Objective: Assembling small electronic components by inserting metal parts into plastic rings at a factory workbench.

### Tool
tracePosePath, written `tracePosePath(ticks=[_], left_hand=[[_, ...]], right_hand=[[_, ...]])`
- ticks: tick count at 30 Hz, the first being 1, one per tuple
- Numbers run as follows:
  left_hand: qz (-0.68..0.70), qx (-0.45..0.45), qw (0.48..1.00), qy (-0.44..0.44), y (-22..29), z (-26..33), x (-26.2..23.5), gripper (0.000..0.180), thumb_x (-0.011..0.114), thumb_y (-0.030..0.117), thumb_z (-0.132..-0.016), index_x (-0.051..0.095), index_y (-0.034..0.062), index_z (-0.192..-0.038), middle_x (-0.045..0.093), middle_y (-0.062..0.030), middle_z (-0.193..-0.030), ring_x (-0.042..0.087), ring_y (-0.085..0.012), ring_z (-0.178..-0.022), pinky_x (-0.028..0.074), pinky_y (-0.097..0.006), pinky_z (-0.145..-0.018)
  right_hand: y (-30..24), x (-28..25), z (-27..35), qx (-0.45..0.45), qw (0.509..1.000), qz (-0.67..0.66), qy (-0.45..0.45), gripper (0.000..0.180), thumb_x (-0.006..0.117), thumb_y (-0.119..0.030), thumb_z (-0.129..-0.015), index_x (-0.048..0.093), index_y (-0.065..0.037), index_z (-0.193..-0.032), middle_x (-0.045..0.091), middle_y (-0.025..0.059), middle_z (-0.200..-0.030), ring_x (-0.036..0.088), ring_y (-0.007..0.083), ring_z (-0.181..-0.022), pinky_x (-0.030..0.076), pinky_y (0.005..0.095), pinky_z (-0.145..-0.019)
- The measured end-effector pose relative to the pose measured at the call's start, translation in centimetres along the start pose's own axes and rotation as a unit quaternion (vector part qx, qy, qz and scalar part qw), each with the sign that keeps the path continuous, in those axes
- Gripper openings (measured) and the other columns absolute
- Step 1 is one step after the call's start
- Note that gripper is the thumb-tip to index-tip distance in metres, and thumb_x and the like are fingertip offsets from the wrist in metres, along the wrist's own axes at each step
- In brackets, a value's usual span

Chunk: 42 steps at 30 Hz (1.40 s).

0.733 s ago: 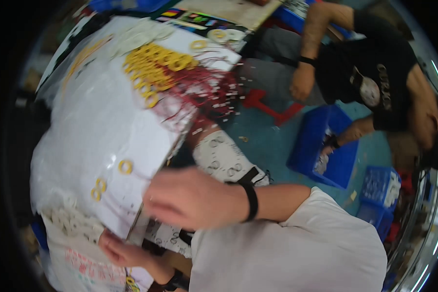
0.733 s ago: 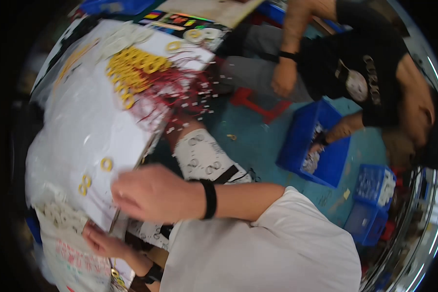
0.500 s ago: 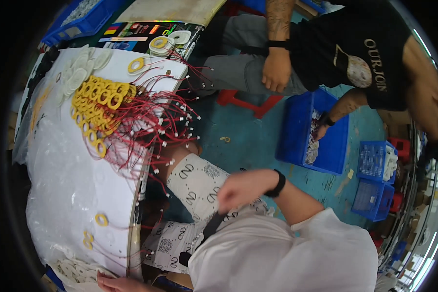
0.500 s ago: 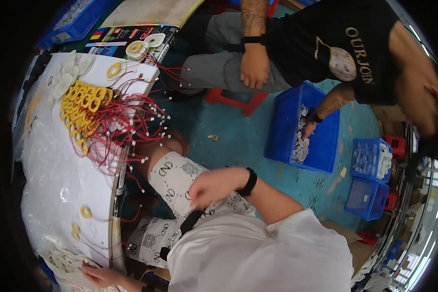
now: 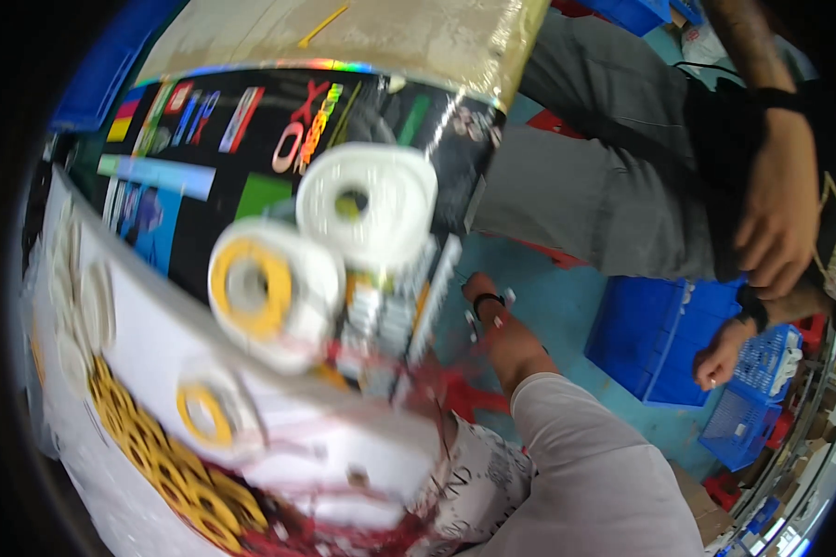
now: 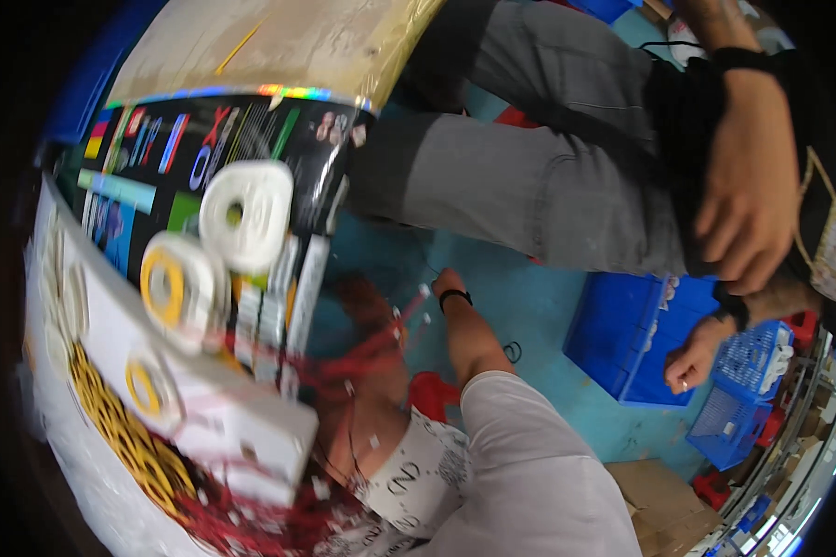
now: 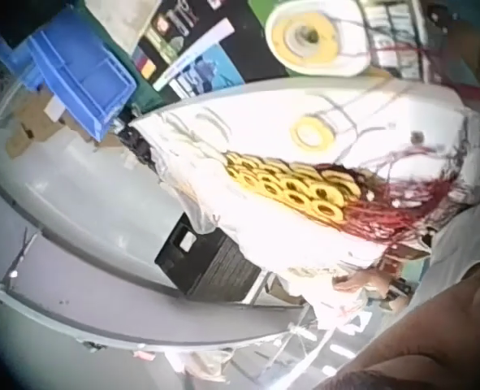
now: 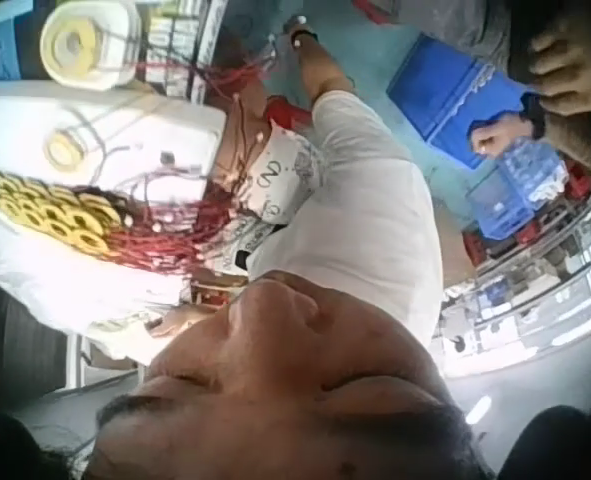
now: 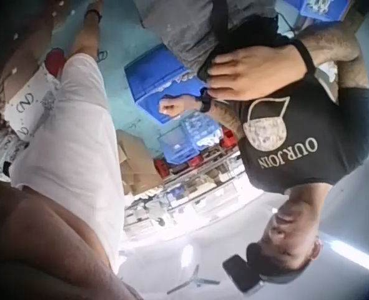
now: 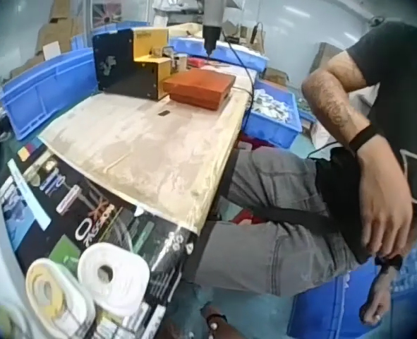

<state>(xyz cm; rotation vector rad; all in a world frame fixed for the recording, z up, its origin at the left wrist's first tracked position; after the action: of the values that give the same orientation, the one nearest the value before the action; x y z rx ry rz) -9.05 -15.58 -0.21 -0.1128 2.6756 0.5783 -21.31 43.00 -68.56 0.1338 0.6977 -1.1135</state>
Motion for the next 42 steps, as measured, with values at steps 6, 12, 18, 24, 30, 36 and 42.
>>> tracePosePath(ticks=[6,12,18,24,30,36,42], left_hand=[[0.011,0.076,0.997,0.0,0.2,-3.4,4.4,0.033,0.058,0.025,-0.108,0.067,-0.003,-0.092,0.066,-0.0133,-0.083,0.061,-0.0227,-0.071,0.053,-0.035,-0.066],[0.005,0.143,0.99,-0.01,2.4,-6.4,6.7,0.033,0.058,0.025,-0.108,0.067,-0.0031,-0.093,0.066,-0.0138,-0.084,0.062,-0.0232,-0.071,0.053,-0.035,-0.066],[-0.007,0.161,0.987,-0.008,2.4,-6.9,7.1,0.033,0.058,0.025,-0.108,0.067,-0.0032,-0.093,0.067,-0.0142,-0.084,0.062,-0.0238,-0.071,0.054,-0.035,-0.066],[-0.034,0.174,0.984,-0.004,3.0,-6.6,4.8,0.032,0.058,0.024,-0.108,0.067,-0.0033,-0.094,0.067,-0.0146,-0.085,0.062,-0.0243,-0.072,0.054,-0.036,-0.067],[-0.055,0.183,0.982,-0.004,3.0,-5.5,3.4,0.032,0.057,0.024,-0.108,0.067,-0.0033,-0.094,0.067,-0.0151,-0.085,0.063,-0.0248,-0.072,0.054,-0.036,-0.067],[-0.057,0.173,0.982,-0.04,1.5,-5.0,4.2,0.032,0.057,0.024,-0.108,0.067,-0.0034,-0.095,0.067,-0.0155,-0.086,0.063,-0.0253,-0.072,0.054,-0.036,-0.067],[-0.09,0.167,0.98,-0.057,1.0,-4.3,0.7,0.032,0.057,0.024,-0.108,0.067,-0.0035,-0.095,0.067,-0.016,-0.086,0.063,-0.0259,-0.073,0.055,-0.037,-0.067]], right_hand=[[-1.7,4.2,-6.7,-0.03,0.991,0.059,0.114,0.054,0.07,-0.038,-0.092,0.054,-0.003,-0.129,0.059,0.0255,-0.13,0.061,0.0387,-0.123,0.053,0.0488,-0.1],[-4.4,7.8,-7.7,0.057,0.981,0.021,0.183,0.036,0.062,-0.027,-0.095,0.058,-0.004,-0.122,0.061,0.0212,-0.119,0.064,0.0385,-0.112,0.056,0.0477,-0.093],[-8.4,10.2,-7.0,-0.043,0.971,0.111,0.206,0.023,0.053,-0.019,-0.097,0.061,-0.004,-0.112,0.065,0.0176,-0.11,0.07,0.0344,-0.096,0.059,0.0463,-0.084],[-9.9,10.6,-6.8,-0.103,0.962,0.145,0.205,0.026,0.053,-0.027,-0.097,0.064,-0.006,-0.107,0.065,0.0178,-0.108,0.071,0.0362,-0.093,0.058,0.0473,-0.077],[-10.1,12.8,-8.2,-0.13,0.961,0.197,0.142,0.038,0.052,-0.031,-0.1,0.069,-0.004,-0.119,0.066,0.0211,-0.118,0.07,0.0377,-0.101,0.056,0.0483,-0.083],[-2.4,11.2,-9.1,-0.092,0.975,0.189,0.074,0.035,0.047,-0.022,-0.101,0.072,-0.005,-0.119,0.07,0.0225,-0.121,0.071,0.0345,-0.109,0.056,0.046,-0.089],[-6.0,9.5,-2.7,-0.289,0.924,0.187,0.168,0.025,0.052,-0.02,-0.096,0.072,-0.005,-0.101,0.063,0.0196,-0.121,0.061,0.037,-0.113,0.053,0.0476,-0.091]])
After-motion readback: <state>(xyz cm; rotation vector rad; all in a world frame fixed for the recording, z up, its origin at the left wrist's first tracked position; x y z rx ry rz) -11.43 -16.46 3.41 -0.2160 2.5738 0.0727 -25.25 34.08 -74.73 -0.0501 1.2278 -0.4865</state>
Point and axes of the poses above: each hand's wrist, its own z-axis away from the middle knuckle, its own x-axis out of the palm, y = z × x, the point moved 6 cm from there along -z, towards the middle knuckle
